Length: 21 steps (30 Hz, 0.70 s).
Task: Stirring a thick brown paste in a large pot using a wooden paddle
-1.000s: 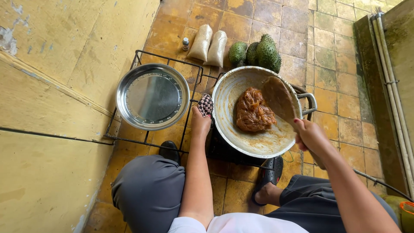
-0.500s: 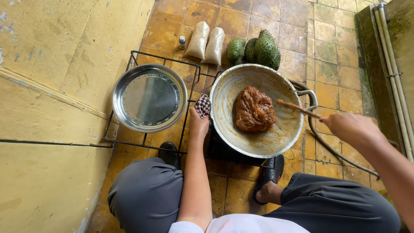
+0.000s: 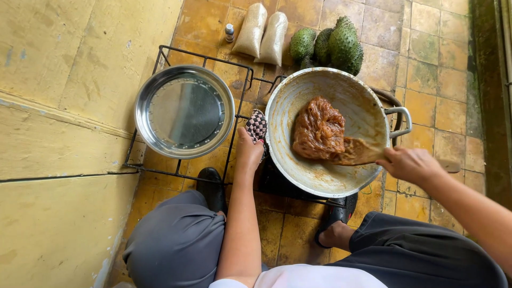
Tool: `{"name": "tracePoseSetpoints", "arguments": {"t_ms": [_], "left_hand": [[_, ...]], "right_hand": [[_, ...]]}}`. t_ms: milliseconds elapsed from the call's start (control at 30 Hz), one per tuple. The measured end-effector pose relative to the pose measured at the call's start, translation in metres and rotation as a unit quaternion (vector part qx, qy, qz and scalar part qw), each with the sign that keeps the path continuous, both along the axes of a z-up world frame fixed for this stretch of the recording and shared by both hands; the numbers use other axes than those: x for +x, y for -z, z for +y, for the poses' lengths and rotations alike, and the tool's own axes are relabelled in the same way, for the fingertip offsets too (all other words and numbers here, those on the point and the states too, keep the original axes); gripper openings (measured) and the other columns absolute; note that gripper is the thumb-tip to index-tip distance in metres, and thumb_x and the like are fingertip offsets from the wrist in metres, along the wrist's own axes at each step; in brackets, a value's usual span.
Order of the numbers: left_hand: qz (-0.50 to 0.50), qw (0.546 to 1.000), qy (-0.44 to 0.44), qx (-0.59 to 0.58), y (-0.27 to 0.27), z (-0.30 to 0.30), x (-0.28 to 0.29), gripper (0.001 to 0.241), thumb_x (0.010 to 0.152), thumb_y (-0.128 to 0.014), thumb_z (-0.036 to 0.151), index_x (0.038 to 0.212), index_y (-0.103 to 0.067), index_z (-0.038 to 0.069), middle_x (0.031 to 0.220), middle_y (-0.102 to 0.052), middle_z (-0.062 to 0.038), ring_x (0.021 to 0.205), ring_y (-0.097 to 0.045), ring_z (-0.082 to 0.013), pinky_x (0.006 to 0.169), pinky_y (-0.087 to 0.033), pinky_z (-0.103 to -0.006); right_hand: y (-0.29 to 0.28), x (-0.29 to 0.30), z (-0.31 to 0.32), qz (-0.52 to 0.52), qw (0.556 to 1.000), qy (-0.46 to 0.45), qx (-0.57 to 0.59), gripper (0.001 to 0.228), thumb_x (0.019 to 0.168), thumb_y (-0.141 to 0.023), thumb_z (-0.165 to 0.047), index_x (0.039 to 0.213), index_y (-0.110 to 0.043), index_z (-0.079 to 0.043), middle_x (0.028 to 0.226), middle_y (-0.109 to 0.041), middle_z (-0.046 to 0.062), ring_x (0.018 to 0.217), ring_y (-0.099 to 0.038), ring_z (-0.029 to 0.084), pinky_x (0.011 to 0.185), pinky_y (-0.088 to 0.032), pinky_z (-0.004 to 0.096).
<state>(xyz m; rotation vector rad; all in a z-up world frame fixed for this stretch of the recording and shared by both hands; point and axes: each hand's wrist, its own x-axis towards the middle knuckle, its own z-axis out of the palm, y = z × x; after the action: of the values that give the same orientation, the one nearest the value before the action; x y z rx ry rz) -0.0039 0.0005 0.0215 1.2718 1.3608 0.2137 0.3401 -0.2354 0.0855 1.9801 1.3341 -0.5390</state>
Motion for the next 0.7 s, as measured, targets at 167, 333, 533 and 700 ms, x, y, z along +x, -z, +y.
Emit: {"name": "tracePoseSetpoints", "arguments": {"t_ms": [167, 333, 533, 700], "left_hand": [[0.002, 0.999, -0.01, 0.054, 0.036, -0.002, 0.003, 0.04, 0.089, -0.059, 0.012, 0.123, -0.038, 0.007, 0.123, -0.061, -0.02, 0.111, -0.064, -0.0404, 0.091, -0.053, -0.0521], [0.009, 0.997, 0.001, 0.075, 0.041, -0.003, 0.002, 0.049, 0.088, -0.064, 0.017, 0.128, -0.039, 0.005, 0.125, -0.061, -0.023, 0.119, -0.061, -0.0452, 0.097, -0.05, -0.056], [0.004, 0.996, -0.007, 0.093, 0.064, -0.004, 0.004, 0.049, 0.086, -0.064, 0.018, 0.128, -0.04, 0.006, 0.121, -0.063, -0.02, 0.117, -0.063, -0.0422, 0.096, -0.052, -0.0535], [-0.016, 0.995, -0.036, 0.095, 0.048, -0.009, 0.002, 0.041, 0.084, -0.061, 0.015, 0.119, -0.041, 0.007, 0.115, -0.065, -0.02, 0.114, -0.065, -0.0429, 0.095, -0.051, -0.0536]], "right_hand": [[0.05, -0.072, 0.016, 0.067, 0.989, 0.122, 0.054, 0.047, 0.102, -0.042, -0.056, 0.114, -0.066, -0.017, 0.097, -0.075, 0.007, 0.08, -0.072, 0.023, 0.067, -0.058, 0.034], [0.111, -0.116, 0.034, 0.204, 0.914, 0.319, 0.145, 0.049, 0.101, -0.05, -0.057, 0.109, -0.069, -0.013, 0.087, -0.071, 0.016, 0.082, -0.072, 0.032, 0.072, -0.055, 0.04], [0.089, -0.151, 0.086, 0.53, 0.522, 0.608, 0.278, 0.054, 0.105, -0.044, -0.053, 0.11, -0.049, 0.0, 0.064, -0.034, -0.001, 0.041, -0.033, 0.008, 0.034, -0.028, 0.023], [0.092, -0.129, 0.072, 0.724, 0.197, 0.596, 0.285, 0.051, 0.107, -0.041, -0.054, 0.106, -0.059, -0.006, 0.07, -0.037, -0.007, 0.046, -0.035, 0.002, 0.042, -0.027, 0.019]]}}
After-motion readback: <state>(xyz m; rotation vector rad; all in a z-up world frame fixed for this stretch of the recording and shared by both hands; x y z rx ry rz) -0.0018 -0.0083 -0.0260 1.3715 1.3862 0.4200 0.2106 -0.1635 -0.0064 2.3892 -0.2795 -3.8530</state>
